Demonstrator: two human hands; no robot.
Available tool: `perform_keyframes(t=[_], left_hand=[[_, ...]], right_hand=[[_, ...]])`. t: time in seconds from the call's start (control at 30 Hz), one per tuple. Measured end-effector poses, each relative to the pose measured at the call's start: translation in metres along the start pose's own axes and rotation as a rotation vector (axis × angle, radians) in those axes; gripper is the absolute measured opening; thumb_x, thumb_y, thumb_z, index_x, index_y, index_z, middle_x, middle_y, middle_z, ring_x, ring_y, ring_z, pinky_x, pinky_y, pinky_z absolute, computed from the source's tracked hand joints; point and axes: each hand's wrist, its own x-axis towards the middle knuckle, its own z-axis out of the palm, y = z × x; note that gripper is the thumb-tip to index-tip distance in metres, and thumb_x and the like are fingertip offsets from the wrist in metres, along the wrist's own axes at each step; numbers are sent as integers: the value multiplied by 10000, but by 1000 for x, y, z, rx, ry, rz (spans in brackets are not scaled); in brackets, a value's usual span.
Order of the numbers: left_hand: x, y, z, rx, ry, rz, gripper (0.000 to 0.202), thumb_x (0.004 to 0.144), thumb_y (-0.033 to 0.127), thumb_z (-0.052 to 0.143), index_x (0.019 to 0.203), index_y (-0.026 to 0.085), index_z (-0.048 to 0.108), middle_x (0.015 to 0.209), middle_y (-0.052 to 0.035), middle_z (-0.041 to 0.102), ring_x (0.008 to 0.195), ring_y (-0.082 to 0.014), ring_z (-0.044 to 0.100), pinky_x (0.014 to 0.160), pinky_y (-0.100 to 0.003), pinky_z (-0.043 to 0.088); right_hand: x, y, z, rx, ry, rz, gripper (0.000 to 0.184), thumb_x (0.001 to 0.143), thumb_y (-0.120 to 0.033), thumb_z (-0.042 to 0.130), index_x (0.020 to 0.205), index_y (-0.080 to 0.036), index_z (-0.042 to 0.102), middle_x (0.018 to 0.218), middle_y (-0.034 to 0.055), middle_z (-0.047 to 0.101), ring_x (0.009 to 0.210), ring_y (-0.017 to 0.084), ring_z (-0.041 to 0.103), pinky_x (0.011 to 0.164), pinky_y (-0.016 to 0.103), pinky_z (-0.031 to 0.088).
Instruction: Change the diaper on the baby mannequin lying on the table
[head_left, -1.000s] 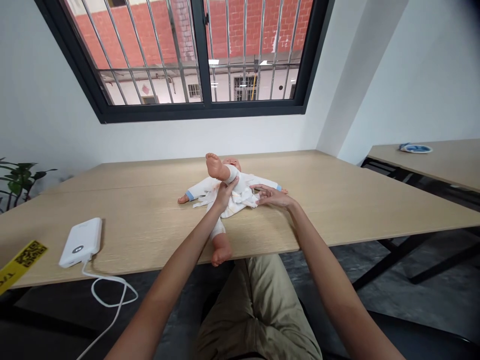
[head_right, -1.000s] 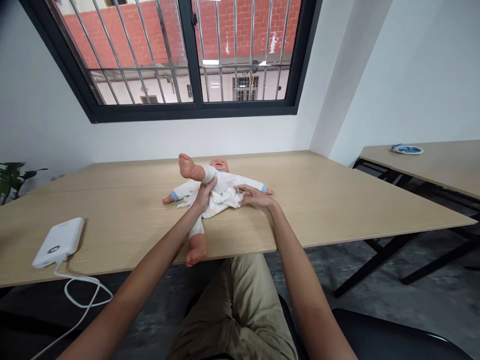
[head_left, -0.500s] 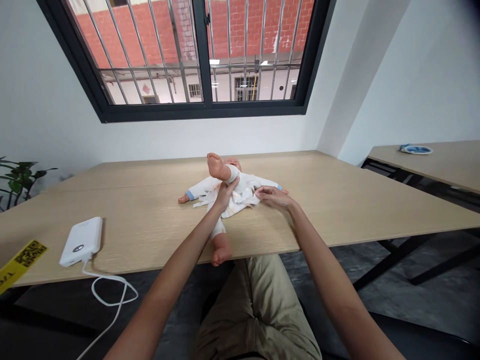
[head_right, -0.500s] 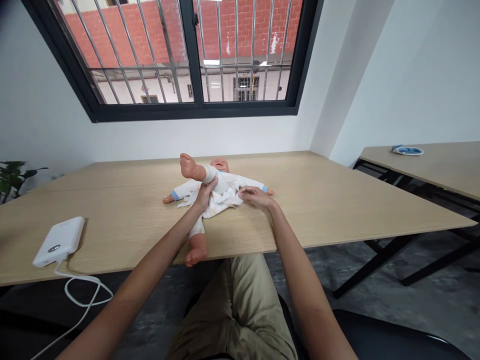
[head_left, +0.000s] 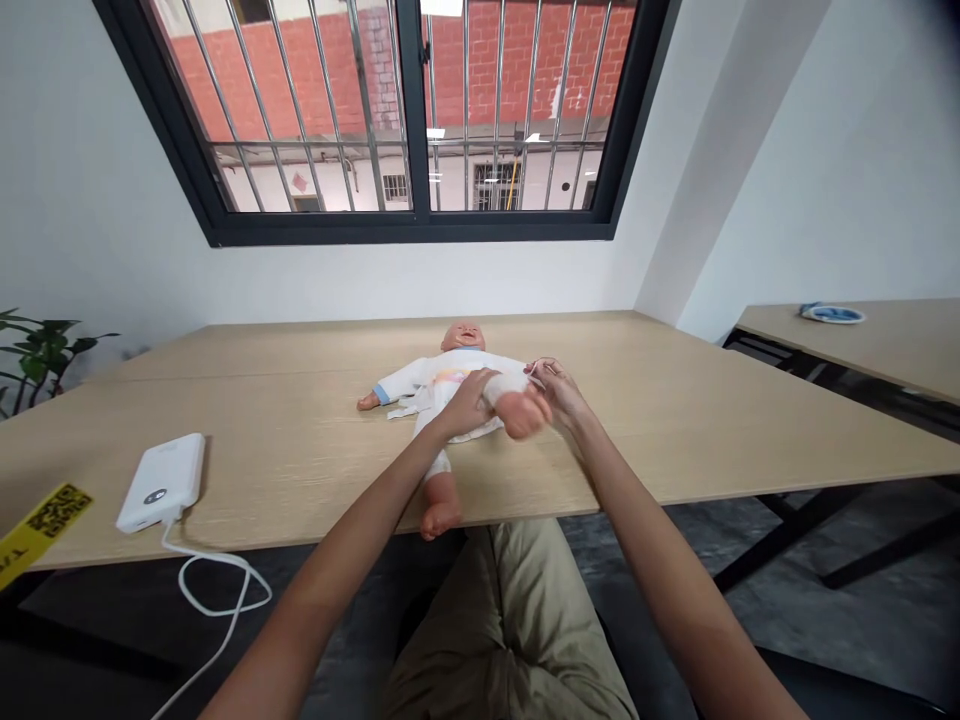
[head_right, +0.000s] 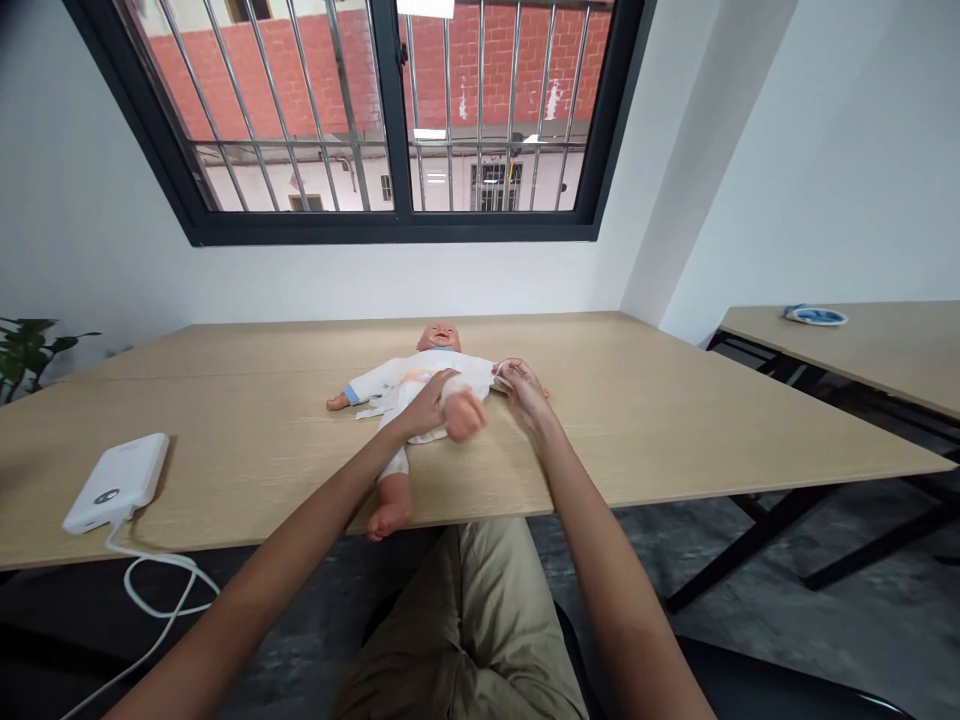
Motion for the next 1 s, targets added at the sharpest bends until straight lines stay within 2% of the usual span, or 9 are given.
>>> perform_keyframes(t=[0.07,0.13,0.23,0.43,0.53,0.73,1.0], left_hand=[[-1,4,0,200,-176,104,406,609,179,711,1014,187,690,1150,-103,656,1160,-304,525,1095,-466,328],[-2,7,0,466,-338,216,427,685,225,659,1110,191,663,1199,-115,627,1189,-306,501,1102,-486,298],[-5,11,1,708,-430,289,437,777,307,611,1203,212,619,1279,-118,580,1252,-300,457,1127,-513,246],[-11,11,8,942,-497,324,449,796,336,612,1243,288,607,1377,-109,513,1350,-349,353,1145,-613,125],[-14,12,9,999,-506,320,492,797,347,619,1284,296,577,1374,-103,512,1350,-360,343,1133,-643,136],[-21,16,10,1039,-540,315,478,845,313,557,1322,304,523,1378,-76,528,1357,-319,339,1120,-636,197],[-24,20,13,1055,-503,296,458,844,341,567,1300,318,539,1342,-61,561,1318,-319,380,1111,-632,200]], right_hand=[[-1,0,6,-23,30,-55,446,650,-531,778,803,-242,476,920,33,591,956,196,564,827,300,472],[0,0,10,-75,5,-68,486,629,-575,779,805,-241,472,924,41,592,952,204,562,814,302,468],[7,-1,13,-190,-94,-75,485,633,-610,763,798,-225,518,872,39,589,860,192,554,768,300,460],[31,-3,26,-339,-323,-41,405,662,-519,772,822,-174,633,802,23,603,731,154,533,719,299,433],[39,-1,38,-406,-395,5,382,648,-483,776,806,-159,650,788,28,622,707,156,539,680,293,434],[45,6,47,-483,-434,-12,282,659,-409,751,756,-151,692,775,40,661,702,169,564,656,293,445],[46,8,51,-519,-367,26,197,643,-301,766,701,-134,677,724,57,665,723,194,571,674,320,462]])
